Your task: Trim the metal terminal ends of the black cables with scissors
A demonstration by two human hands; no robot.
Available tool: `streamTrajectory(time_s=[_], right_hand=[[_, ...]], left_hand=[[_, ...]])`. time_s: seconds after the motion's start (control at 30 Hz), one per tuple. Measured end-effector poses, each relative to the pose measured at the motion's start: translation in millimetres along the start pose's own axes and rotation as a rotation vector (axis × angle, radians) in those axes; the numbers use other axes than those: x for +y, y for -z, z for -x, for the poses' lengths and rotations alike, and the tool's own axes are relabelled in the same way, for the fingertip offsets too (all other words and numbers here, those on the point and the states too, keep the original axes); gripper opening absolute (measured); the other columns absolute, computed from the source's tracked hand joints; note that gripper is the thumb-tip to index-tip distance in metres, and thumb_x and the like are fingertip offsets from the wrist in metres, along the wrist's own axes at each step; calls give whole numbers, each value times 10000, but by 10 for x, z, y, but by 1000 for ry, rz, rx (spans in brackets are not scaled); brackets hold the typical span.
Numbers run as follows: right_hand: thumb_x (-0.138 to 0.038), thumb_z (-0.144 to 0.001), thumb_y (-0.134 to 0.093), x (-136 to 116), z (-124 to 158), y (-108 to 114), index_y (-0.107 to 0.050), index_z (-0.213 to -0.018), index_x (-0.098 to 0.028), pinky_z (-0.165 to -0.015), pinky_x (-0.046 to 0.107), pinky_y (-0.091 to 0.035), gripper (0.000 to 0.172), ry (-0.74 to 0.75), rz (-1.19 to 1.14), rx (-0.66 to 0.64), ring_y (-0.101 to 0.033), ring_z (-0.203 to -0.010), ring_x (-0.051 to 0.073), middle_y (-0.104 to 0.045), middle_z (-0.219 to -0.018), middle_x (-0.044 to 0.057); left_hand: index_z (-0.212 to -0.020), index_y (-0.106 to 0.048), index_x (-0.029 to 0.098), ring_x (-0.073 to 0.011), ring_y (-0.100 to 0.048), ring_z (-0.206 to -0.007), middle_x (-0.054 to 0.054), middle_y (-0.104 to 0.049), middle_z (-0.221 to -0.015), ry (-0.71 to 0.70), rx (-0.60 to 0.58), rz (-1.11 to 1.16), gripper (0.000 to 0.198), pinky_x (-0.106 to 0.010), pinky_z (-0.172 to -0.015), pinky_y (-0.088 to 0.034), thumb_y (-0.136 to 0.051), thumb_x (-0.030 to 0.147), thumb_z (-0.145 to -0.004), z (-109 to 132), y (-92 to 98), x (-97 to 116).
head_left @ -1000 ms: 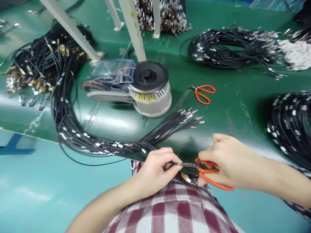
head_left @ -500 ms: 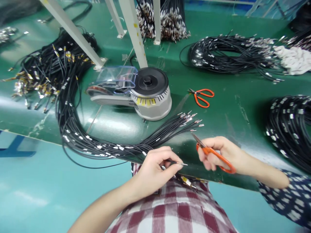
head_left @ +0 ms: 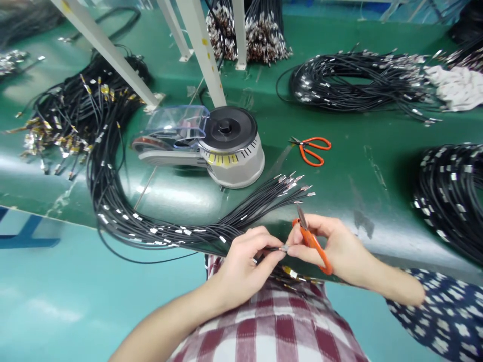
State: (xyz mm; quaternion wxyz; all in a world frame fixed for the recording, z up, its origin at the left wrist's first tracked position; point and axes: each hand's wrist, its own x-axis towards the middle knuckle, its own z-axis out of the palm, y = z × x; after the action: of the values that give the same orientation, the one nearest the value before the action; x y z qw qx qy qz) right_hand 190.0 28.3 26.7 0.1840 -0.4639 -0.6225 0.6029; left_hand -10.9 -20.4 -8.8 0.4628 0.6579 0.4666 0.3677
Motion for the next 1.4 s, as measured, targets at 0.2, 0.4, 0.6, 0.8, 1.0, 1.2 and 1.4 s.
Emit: streamTrajectory(time_s=[0.2,0.4,0.6,0.8,1.0,1.2,1.4], right_hand=[[-426,-893,-654,82,83,94,-600,-751,-201,-698,284,-407,271,241,494,-2,-572,-699,151,-680,-727,1],[-501,-875,-653,-22,111,431,-584,-745,-203,-691,305,-302,332,312,875,-106,-466,-542,114,-642,-646,-39],[-371,-903,-573,-184,155,466,-513,-651,-203,-683,326,-231,308,362,1015,-246,-323,-473,102,-606,-576,-56],[-352,-945,-509,-181,93,459,-484,-599,-201,-649,346,-184,379,516,1112,-307,-257,-432,96,-594,-516,-48],[-329,-968,-494,-226,44,461,-494,-560,-204,-633,357,-168,427,573,1144,-350,-330,-436,109,-600,-522,-26],[-237,-908,-523,-286,25,459,-523,-519,-223,-607,352,-147,389,578,1151,-421,-214,-440,130,-573,-505,-30],[-226,-867,-631,-158,70,429,-566,-593,-232,-589,334,-170,282,495,1141,-403,-280,-498,146,-588,-537,-39]], left_hand=[[-792,-719,160,-121,-563,-642,-13,-639,-690,-3,32,51,79,-252,-621,-425,-675,125,-848,-9,1,17],[-857,-735,184,-136,-591,-701,-17,-677,-735,-133,65,-40,57,-285,-695,-436,-698,141,-855,18,18,2],[-857,-713,164,-132,-590,-705,-23,-651,-729,-232,84,-79,43,-274,-690,-454,-685,133,-867,23,18,-5],[-888,-697,168,-135,-589,-711,-34,-627,-753,-277,74,-120,60,-260,-662,-481,-643,143,-897,58,28,-20],[-919,-680,170,-142,-590,-724,-40,-625,-772,-298,63,-150,60,-269,-667,-485,-635,136,-900,88,22,-54],[-934,-649,169,-143,-564,-715,-32,-609,-765,-394,62,-270,91,-283,-669,-461,-587,104,-916,81,47,-55],[-938,-644,159,-145,-547,-722,-28,-610,-760,-422,31,-288,106,-297,-684,-443,-591,75,-900,103,59,-85]])
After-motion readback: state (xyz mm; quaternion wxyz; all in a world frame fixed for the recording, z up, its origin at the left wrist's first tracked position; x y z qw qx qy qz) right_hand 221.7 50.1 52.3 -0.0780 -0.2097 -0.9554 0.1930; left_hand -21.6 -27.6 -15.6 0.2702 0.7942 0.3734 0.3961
